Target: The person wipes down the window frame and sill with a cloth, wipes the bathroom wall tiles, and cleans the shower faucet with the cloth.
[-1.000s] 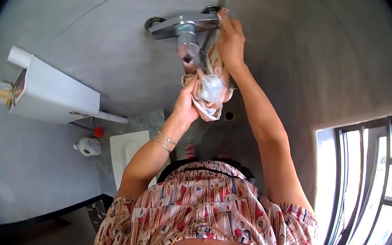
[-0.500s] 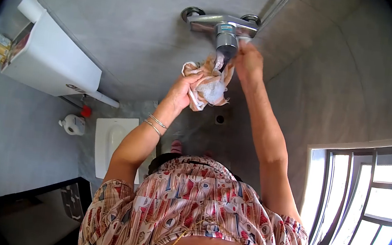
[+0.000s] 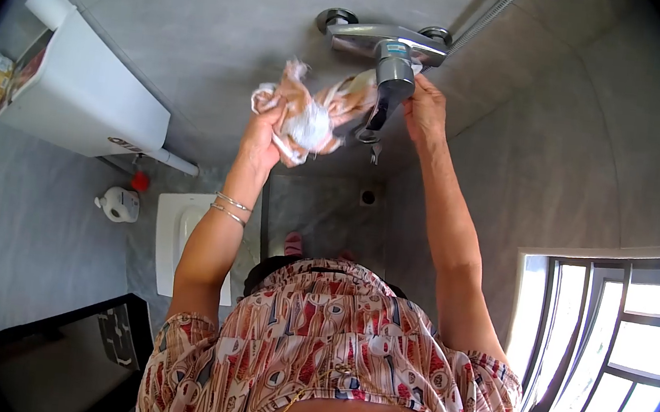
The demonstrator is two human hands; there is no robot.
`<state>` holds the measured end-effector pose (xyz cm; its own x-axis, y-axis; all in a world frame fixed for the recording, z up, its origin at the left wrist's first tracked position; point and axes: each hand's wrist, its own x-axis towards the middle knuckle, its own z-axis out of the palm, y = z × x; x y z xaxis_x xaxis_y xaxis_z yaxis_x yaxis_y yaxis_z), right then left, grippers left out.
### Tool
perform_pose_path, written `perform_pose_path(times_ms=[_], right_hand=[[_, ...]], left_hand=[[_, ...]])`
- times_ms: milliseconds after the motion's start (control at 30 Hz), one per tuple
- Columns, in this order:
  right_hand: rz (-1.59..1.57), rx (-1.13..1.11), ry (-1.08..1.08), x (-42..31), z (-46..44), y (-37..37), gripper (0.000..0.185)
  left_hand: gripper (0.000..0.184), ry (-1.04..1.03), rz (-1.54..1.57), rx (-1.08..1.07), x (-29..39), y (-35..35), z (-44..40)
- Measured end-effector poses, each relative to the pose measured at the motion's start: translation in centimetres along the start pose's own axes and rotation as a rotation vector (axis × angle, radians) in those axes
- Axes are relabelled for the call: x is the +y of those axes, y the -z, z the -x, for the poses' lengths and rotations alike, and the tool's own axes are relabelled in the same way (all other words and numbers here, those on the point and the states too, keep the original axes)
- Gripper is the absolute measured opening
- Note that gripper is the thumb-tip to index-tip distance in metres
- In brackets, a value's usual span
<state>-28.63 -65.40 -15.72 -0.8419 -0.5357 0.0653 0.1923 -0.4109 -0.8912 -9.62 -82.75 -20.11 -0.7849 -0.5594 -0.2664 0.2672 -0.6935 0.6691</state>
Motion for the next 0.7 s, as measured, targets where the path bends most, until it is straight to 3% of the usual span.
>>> perform_pose_path(times_ms=[100,167,267,333,500,633,700], right_hand=[[0.034,-0.076,0.001,1.4,-0.6,0.6,0.02],[-0.22,-0.088,-0.108,1.9,-0.4,0.1,0.025],[-0.33,-0.054,-0.2,1.9,0.4,-0.9,0.03],[-0.382,-0.072,-0.164,2.0,0.7,-0.9,0.031],[-0.53,-0.081,-0.1,2.4,1.1,0.3,0.031],[-0.422,-0.114,-0.173,5.6,-1.4,2.6,0.026],[-0.355,-0.08,-0.197,5.8,-0.3,3.4,0.016]], left_hand=[[0.025,-0.06,0.131,-0.074,1.8,-1.7,-1.0],[0.026,-0.089,0.171,-0.106,2.0,-4.3,-1.1],[0.029,-0.352,0.132,-0.365,0.8,-7.1,-3.1],[0.032,-0.267,0.18,-0.283,-0.6,-8.5,-3.7],[0.017,-0.35,0.113,-0.058,-3.4,-11.1,-5.5],[0.02,-0.375,0.02,-0.026,-3.6,-11.2,-5.2],[0.034,-0.16,-0.176,-0.15,-4.4,-9.0,-6.9]])
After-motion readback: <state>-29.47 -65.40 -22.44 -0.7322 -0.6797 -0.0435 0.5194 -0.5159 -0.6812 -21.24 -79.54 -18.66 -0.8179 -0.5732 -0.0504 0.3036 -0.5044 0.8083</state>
